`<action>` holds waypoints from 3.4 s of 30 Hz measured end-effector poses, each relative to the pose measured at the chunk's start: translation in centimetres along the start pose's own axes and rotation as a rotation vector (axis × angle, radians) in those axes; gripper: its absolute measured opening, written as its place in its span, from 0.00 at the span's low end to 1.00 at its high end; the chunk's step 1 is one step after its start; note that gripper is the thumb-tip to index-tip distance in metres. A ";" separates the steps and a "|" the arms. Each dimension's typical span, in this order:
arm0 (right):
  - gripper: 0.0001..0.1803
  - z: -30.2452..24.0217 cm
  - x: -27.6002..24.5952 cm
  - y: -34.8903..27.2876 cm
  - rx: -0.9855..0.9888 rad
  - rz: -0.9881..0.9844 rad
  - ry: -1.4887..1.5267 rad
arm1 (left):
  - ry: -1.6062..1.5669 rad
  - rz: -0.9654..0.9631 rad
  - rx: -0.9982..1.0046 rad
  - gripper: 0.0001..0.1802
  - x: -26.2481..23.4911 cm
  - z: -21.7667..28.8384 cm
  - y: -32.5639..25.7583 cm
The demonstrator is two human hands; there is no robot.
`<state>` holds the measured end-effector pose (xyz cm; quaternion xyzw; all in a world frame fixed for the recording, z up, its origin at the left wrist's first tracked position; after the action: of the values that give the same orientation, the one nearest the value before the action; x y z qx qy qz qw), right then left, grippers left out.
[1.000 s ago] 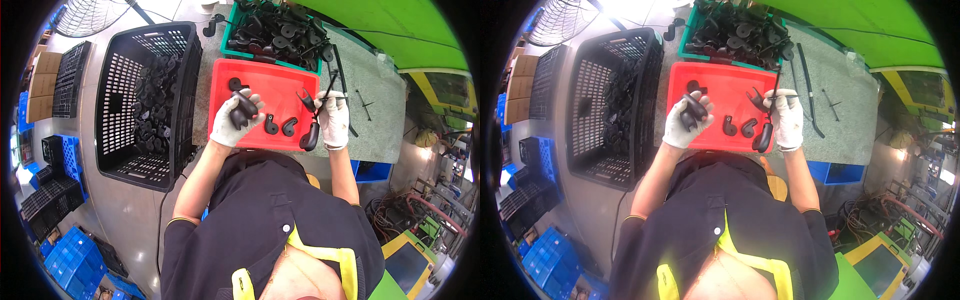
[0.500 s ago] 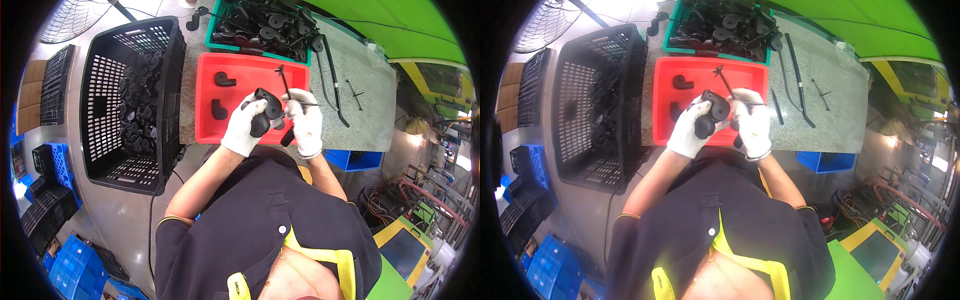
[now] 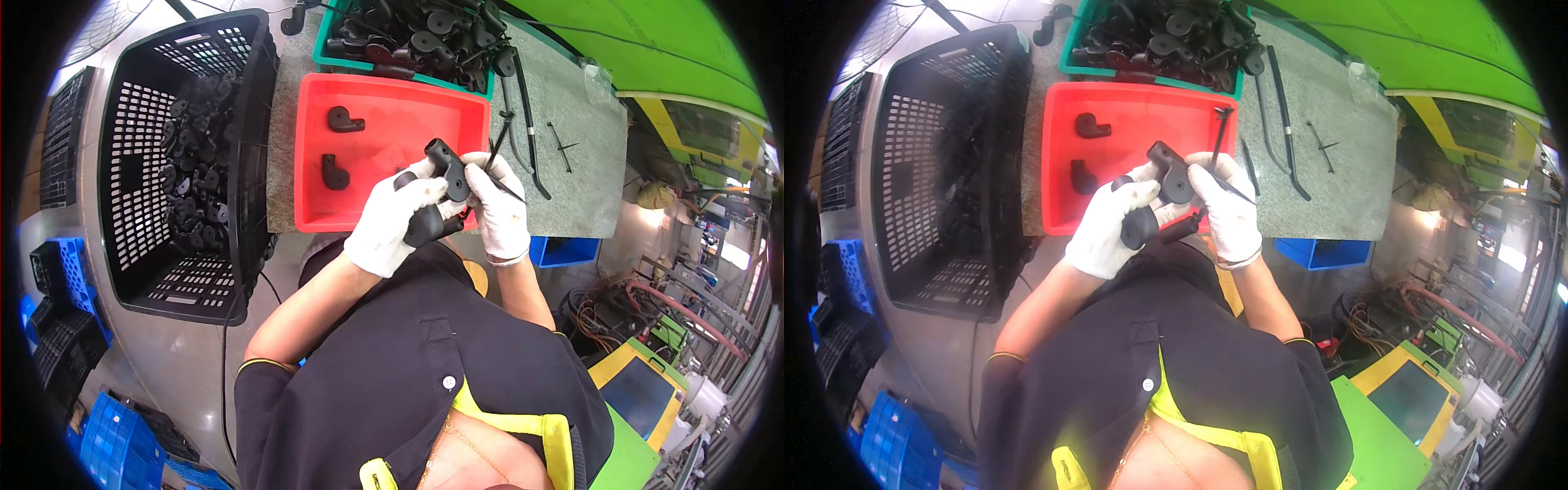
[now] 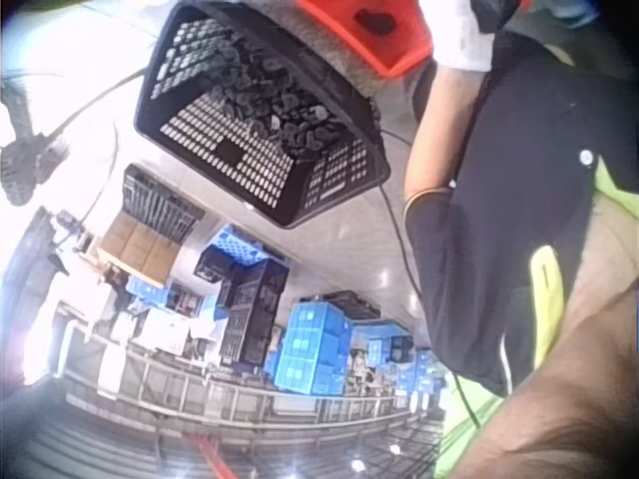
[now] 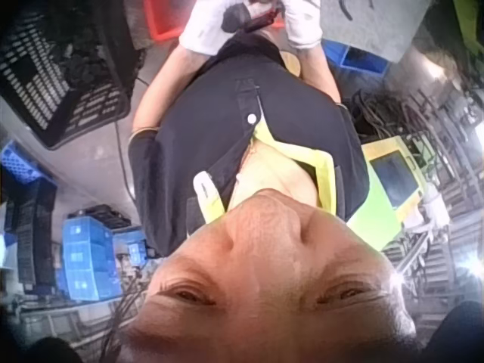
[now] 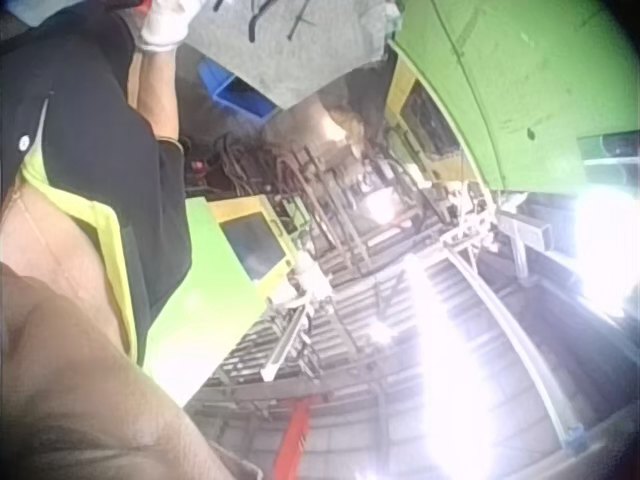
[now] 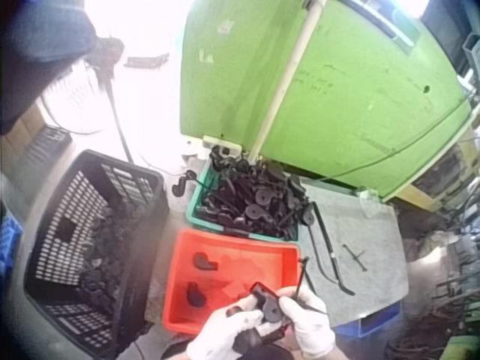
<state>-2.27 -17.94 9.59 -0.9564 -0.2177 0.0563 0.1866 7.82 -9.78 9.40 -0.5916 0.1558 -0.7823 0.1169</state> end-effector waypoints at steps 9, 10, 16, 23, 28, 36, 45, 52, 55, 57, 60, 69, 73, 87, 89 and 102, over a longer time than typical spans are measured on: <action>0.10 -0.8 -2.4 -2.6 0.078 0.140 0.129 | -0.105 -0.076 -0.217 0.17 3.5 -1.1 -0.4; 0.10 -0.9 -2.8 -2.8 0.057 0.164 0.148 | -0.108 -0.084 -0.233 0.17 3.6 -1.4 -0.2; 0.12 -1.6 -4.6 -3.9 -0.005 0.312 0.136 | -0.100 0.003 -0.398 0.15 4.2 -2.8 0.9; 0.15 -1.6 -6.1 -5.2 0.028 0.437 0.182 | -0.185 -0.017 -0.449 0.15 5.6 -3.4 1.3; 0.14 -1.4 -5.4 -5.4 0.060 0.451 0.257 | -0.170 -0.013 -0.455 0.18 5.5 -3.1 1.0; 0.12 1.6 -5.1 -1.9 -0.003 0.320 0.131 | -0.131 0.090 -0.379 0.21 -1.6 -3.2 2.5; 0.12 3.3 -3.7 0.8 -0.011 0.266 0.578 | 1.151 0.557 0.278 0.38 -10.9 3.8 3.2; 0.13 2.2 0.8 0.5 -0.025 -0.050 0.720 | 1.781 -0.398 0.649 0.53 0.0 0.0 2.0; 0.12 2.3 2.7 0.0 0.036 -0.135 0.580 | 1.447 -0.411 0.005 0.44 -3.4 -2.2 3.4; 0.10 1.1 3.1 0.3 0.007 -0.103 0.531 | 1.414 -0.362 -0.036 0.38 -5.1 -3.1 3.8; 0.07 1.3 2.3 1.5 -0.180 0.045 0.408 | 1.395 -0.183 -0.017 0.30 -6.5 -3.4 4.2; 0.12 2.2 3.2 2.4 0.011 -0.130 0.703 | 0.801 -0.355 -0.193 0.39 -5.9 -4.7 4.1; 0.10 4.0 2.7 4.2 0.006 0.024 0.893 | 0.513 -0.202 -0.383 0.40 -5.9 -5.9 3.6; 0.15 6.1 -14.3 9.6 -0.087 0.168 -0.029 | 1.873 0.139 0.184 0.18 -6.0 -2.0 4.5; 0.16 7.1 -23.3 12.2 -0.307 0.516 -0.731 | 1.929 0.323 0.084 0.21 -7.9 -0.1 4.8; 0.20 4.8 -25.4 13.5 -0.416 0.350 -1.396 | 2.173 0.520 0.205 0.34 -11.6 1.9 5.9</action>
<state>-20.65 -38.70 0.71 -0.7346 -0.1364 0.6366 -0.1913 12.80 -11.15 -2.71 0.4679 0.2287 -0.8442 0.1267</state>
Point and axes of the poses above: each hand's wrist, its own y-axis towards the middle knuckle, its own x-axis out of the palm, z = x × y, the point moved 9 cm from there along y, towards the middle knuckle, and after that the axes turned 2 degrees about z, right-handed, at the moved point
